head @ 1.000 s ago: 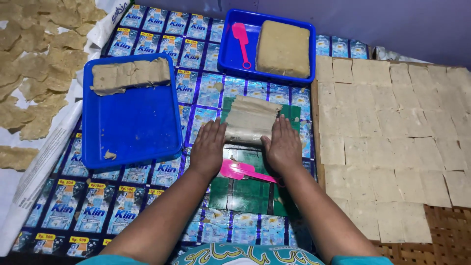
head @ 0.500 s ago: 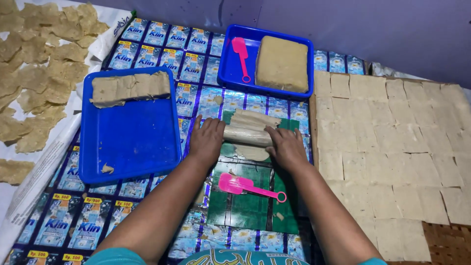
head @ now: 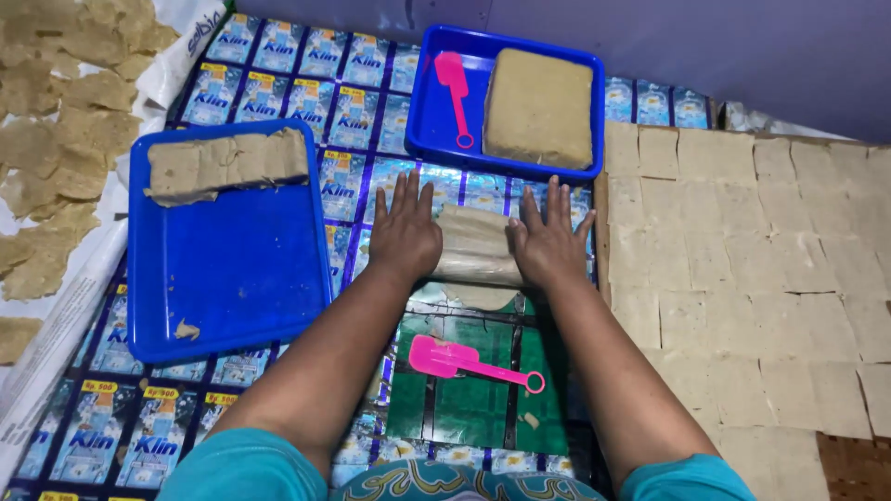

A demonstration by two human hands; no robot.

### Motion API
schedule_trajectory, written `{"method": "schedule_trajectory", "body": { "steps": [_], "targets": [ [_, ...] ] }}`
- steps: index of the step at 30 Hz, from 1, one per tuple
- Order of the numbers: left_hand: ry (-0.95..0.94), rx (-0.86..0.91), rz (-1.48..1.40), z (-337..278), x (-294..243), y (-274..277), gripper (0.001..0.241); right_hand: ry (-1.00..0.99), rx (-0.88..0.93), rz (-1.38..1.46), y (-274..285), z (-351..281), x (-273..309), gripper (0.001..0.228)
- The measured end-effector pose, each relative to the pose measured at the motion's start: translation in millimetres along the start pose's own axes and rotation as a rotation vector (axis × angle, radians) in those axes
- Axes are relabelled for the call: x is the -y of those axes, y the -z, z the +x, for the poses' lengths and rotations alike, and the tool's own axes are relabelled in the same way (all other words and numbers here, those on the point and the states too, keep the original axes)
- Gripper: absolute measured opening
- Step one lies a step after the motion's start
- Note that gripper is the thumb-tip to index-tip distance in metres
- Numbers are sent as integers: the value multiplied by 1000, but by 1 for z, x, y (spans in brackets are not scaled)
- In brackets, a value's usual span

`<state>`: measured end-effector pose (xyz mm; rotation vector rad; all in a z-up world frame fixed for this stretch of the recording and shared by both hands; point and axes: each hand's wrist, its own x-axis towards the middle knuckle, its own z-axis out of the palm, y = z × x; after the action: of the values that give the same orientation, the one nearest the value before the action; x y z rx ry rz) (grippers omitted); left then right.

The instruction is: Flattening dough using a rolling pin and cutting it into squares to be placed on a tray.

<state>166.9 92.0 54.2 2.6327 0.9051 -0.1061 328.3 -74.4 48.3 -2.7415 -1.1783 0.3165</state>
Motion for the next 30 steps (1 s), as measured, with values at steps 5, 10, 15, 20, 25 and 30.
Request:
{"method": "schedule_trajectory", "body": {
  "steps": [5, 10, 15, 20, 25, 30],
  "targets": [
    [-6, 83, 65, -17, 5, -19, 68, -31, 171, -67, -7, -17, -3, 65],
    [-23, 60, 84, -32, 11, -36, 65, -30, 216, -113, -13, -35, -4, 66],
    [-107, -124, 53, -54, 16, -52, 59, 5, 182, -115, -14, -61, 0, 65],
    [-147, -193, 59, -82, 14, -46, 59, 22, 111, -110, -8, -93, 11, 64],
    [-136, -210, 93, -68, 13, -47, 58, 4, -8, -124, -37, -81, 0, 62],
    [-176, -400, 103, -79, 0, -29, 55, 127, -559, -126, -60, -102, -6, 58]
  ]
}}
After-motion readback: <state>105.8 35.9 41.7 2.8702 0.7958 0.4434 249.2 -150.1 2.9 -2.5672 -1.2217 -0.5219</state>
